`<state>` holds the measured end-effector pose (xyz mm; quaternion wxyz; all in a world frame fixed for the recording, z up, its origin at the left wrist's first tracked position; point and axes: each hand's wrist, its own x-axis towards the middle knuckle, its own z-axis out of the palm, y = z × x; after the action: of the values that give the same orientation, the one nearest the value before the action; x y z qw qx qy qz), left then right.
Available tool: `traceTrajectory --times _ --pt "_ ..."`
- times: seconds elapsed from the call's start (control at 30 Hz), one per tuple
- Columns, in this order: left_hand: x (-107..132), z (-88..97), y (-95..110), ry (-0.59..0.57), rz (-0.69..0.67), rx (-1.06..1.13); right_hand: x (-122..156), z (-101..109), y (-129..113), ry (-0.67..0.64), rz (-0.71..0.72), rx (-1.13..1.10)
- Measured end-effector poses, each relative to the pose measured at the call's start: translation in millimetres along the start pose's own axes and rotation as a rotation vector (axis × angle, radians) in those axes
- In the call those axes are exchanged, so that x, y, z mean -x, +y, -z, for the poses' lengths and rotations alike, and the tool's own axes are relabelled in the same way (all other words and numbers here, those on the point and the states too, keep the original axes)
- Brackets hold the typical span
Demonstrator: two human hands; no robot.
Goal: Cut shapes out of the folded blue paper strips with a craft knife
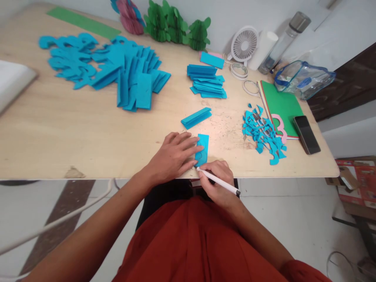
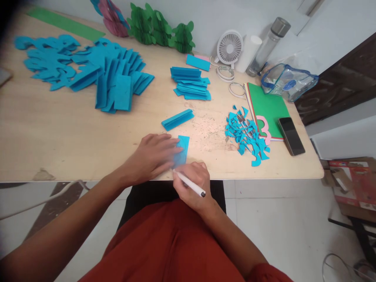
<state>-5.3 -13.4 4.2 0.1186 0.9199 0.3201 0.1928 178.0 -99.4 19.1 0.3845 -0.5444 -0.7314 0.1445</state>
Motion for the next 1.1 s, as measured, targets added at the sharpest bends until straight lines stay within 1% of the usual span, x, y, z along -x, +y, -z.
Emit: traceTrajectory --times 0.67,1.1 --pt "0.0 0.0 -0.1 -0.009 0.003 0.0 1.6 1.6 0.7 0.039 0.003 0.01" --pt "0.0 -0.6 0.3 -0.007 0.022 0.006 -0.1 -0.3 -1.4 0.008 -0.003 0.012"
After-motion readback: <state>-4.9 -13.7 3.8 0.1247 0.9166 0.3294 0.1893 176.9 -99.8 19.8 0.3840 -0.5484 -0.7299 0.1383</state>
